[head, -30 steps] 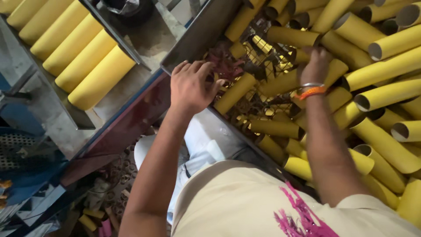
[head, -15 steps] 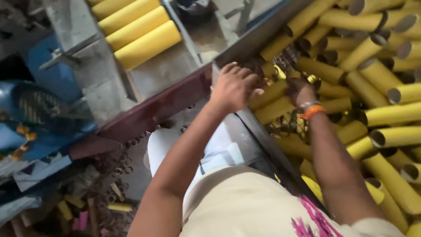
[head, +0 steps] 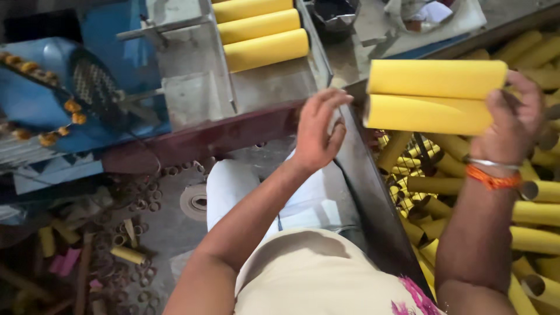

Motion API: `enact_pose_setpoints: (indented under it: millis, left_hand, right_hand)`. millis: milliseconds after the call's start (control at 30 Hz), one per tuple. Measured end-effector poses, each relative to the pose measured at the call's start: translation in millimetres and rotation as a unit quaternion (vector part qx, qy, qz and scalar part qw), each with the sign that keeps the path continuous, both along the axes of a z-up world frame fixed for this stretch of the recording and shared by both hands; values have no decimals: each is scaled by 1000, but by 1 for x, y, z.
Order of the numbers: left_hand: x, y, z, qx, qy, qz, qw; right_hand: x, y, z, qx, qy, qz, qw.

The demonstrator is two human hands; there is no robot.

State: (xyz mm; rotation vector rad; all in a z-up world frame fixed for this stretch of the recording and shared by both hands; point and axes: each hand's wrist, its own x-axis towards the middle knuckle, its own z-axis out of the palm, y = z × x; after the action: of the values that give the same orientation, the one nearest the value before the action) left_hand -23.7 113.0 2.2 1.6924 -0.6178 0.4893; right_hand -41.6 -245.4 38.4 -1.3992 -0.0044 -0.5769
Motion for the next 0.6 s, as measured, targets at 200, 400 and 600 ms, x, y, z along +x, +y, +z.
enact_pose_setpoints:
  millis: [200,400,600]
  left_hand:
    - [-7,37,12,23,-59,132,989]
    - [1,49,16,154,-59,132,978]
    - [82,47,22,375,36,138,916]
  right_hand:
    - [53,93,9,-40,-32,76,996]
    - [98,151,-13,-74,38,92,992]
    - [139,231,-20,-249,45,83,964]
